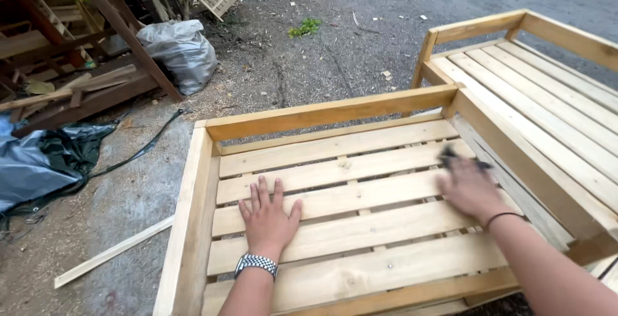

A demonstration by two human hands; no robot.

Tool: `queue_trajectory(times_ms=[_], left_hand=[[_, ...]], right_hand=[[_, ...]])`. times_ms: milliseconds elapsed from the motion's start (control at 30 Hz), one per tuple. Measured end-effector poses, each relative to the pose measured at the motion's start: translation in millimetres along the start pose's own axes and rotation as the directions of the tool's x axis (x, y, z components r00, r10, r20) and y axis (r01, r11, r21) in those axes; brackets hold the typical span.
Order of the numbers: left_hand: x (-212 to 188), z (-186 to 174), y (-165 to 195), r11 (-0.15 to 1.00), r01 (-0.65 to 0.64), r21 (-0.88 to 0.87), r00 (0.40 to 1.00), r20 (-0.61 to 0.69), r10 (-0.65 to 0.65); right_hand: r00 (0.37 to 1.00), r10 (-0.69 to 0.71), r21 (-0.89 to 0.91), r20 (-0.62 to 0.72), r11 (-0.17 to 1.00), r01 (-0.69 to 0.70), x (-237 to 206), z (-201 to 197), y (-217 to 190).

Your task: The person sands the edges and slats of a wooden shelf unit using a sanding block. They move around the unit to reach different sides and continue sanding the top and side surfaces.

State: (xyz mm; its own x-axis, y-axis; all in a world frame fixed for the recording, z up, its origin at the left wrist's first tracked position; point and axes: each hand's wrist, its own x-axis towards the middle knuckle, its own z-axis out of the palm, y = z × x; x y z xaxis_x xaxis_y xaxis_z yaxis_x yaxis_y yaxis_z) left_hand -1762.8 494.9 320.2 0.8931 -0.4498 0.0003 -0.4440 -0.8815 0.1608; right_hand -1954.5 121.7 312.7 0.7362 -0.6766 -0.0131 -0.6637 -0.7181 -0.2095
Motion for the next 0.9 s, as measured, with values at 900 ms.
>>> queue_trajectory(times_ms=[900], left_hand=[[-18, -14, -16, 0.96, 0.257, 0.113, 0.957, 0.11, -0.269]], right_hand=[[0.833, -0.551, 0.109, 0.051, 0.832, 0.544, -42, 60, -138]])
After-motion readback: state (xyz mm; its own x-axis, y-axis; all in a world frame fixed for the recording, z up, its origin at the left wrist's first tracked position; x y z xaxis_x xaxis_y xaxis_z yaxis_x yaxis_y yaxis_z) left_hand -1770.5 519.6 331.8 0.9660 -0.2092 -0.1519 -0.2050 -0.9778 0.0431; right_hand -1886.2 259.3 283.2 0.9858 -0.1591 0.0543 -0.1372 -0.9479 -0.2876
